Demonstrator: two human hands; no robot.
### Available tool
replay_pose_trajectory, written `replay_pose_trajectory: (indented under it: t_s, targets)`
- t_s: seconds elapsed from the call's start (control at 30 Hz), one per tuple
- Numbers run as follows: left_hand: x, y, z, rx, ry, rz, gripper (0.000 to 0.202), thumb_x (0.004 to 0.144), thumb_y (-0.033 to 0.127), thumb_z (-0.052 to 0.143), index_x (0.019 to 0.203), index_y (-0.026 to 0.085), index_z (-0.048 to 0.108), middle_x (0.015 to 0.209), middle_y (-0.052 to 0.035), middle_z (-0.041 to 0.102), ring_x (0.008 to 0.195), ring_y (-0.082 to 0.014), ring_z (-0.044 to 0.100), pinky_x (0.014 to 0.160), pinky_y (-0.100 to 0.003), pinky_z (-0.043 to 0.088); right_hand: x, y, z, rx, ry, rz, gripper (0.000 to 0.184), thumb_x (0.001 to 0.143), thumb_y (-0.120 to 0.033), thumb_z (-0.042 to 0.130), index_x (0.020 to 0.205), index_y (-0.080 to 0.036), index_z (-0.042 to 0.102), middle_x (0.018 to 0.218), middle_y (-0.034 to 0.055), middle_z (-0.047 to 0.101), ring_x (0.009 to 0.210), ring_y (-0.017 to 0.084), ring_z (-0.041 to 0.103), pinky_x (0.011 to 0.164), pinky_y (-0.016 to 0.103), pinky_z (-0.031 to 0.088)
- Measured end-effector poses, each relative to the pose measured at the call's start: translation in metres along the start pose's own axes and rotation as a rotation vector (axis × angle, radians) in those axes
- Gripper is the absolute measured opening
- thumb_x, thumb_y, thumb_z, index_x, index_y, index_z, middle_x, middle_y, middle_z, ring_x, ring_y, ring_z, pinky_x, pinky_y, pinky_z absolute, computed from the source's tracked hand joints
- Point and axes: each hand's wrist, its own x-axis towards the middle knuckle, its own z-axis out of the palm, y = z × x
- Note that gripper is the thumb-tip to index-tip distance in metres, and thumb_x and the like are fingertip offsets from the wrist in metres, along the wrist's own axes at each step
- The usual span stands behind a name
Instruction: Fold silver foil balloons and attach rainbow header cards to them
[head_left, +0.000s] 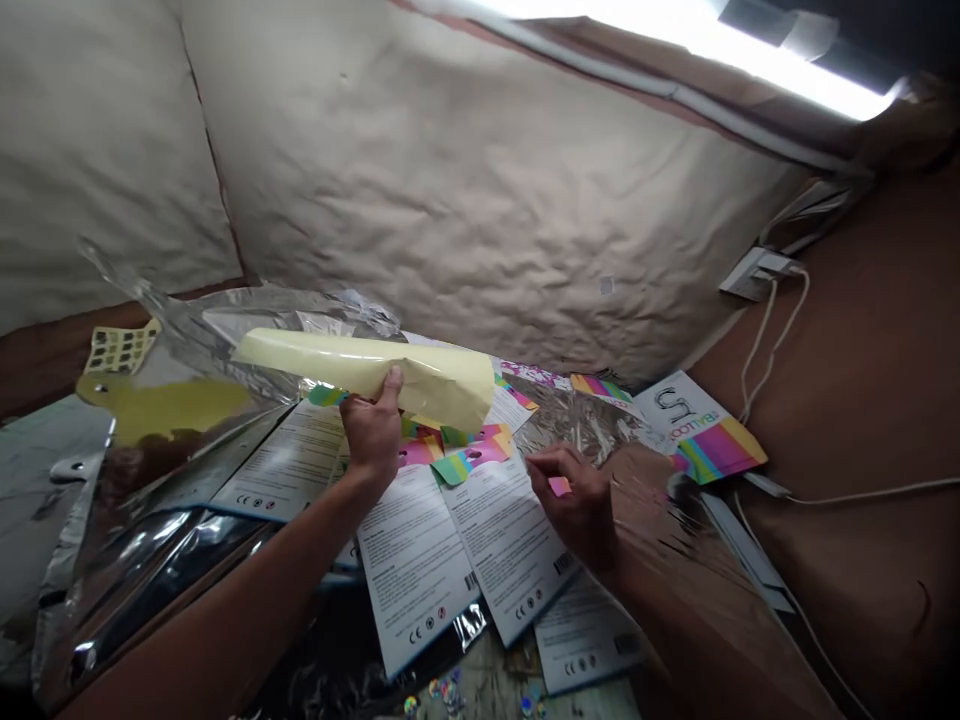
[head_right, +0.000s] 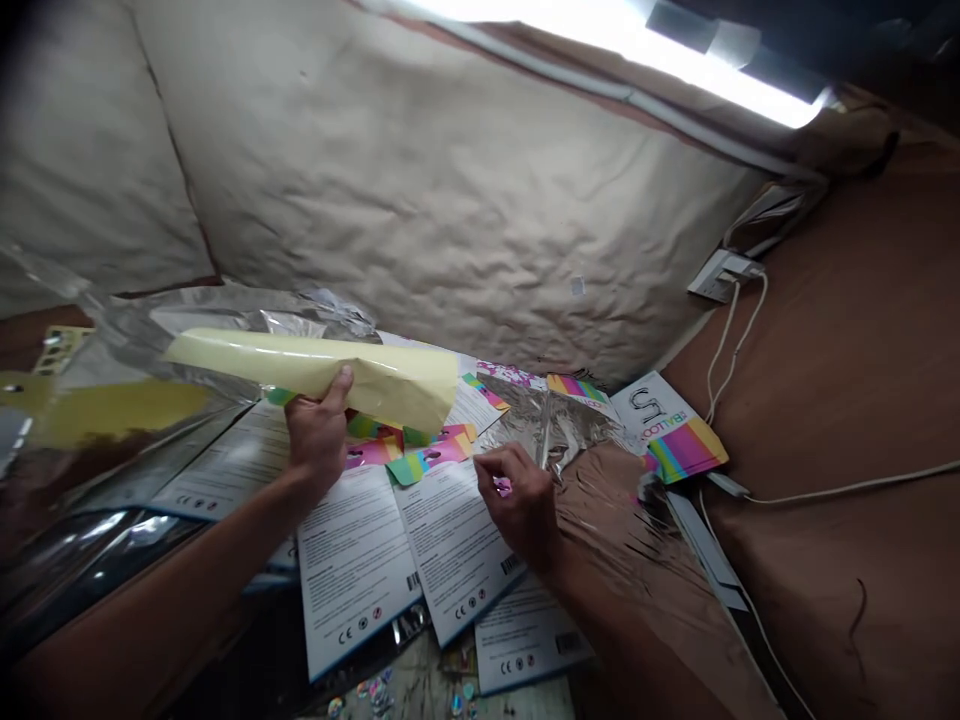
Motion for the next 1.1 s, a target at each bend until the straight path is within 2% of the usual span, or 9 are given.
replay_pose_trajectory:
  t_s: [0.1,0.33,0.67,0.83,1.1]
  targets:
    - [0.001,-0.002,-0.001,-0.004,0.011,-0.001,0.038,0.075,0.043,0.075,0.093,0.010,0.074,0.095,-0.0099,0.075,0.080,-0.0200,0.071,0.077,-0.029,0.058,-0.007,0.006,0.013,-0.031,-0.048,-0.060,0.013,0.092,-0.014,0.055,0.092,-0.022,0.066,0.084,0.0037,0.067,0.079,0.016,0.066,0.069,0.028,0.053]
    - [-0.001,-0.003,0.001,-0.030,-0.001,-0.010,0.036,0.076,0.042,0.075,0.092,0.010,0.074,0.098,-0.0121,0.075,0.085,-0.0217,0.071,0.081,-0.031,0.058,0.000,0.012,0.038,-0.232,-0.231,-0.218,0.016,0.094,-0.014,0.051,0.090,-0.019,0.065,0.083,0.0035,0.069,0.072,0.013,0.065,0.063,0.023,0.047]
    - [-0.002,0.001,0.003,-0.077,0.012,-0.070,0.038,0.075,0.039,0.076,0.098,0.010,0.072,0.105,-0.0140,0.074,0.092,-0.0243,0.071,0.082,-0.033,0.058,-0.007,0.016,0.044,-0.293,-0.297,-0.190,0.016,0.096,-0.019,0.050,0.094,-0.020,0.066,0.085,0.0048,0.069,0.073,0.015,0.066,0.062,0.024,0.046]
    - [-0.003,0.001,0.003,-0.085,-0.014,-0.097,0.034,0.075,0.039,0.076,0.094,0.011,0.073,0.103,-0.0130,0.075,0.094,-0.0253,0.071,0.084,-0.033,0.057,-0.007,0.017,0.045,-0.253,-0.331,-0.161,0.018,0.098,-0.022,0.050,0.098,-0.019,0.068,0.091,0.0065,0.070,0.080,0.017,0.067,0.070,0.027,0.050]
    - [-0.003,-0.001,0.002,-0.066,-0.036,-0.110,0.034,0.074,0.041,0.077,0.093,0.013,0.073,0.104,-0.0120,0.075,0.090,-0.0248,0.072,0.078,-0.032,0.058,-0.005,0.018,0.047,-0.232,-0.363,-0.163,0.018,0.096,-0.022,0.053,0.098,-0.019,0.071,0.095,0.0074,0.072,0.087,0.019,0.066,0.077,0.031,0.051]
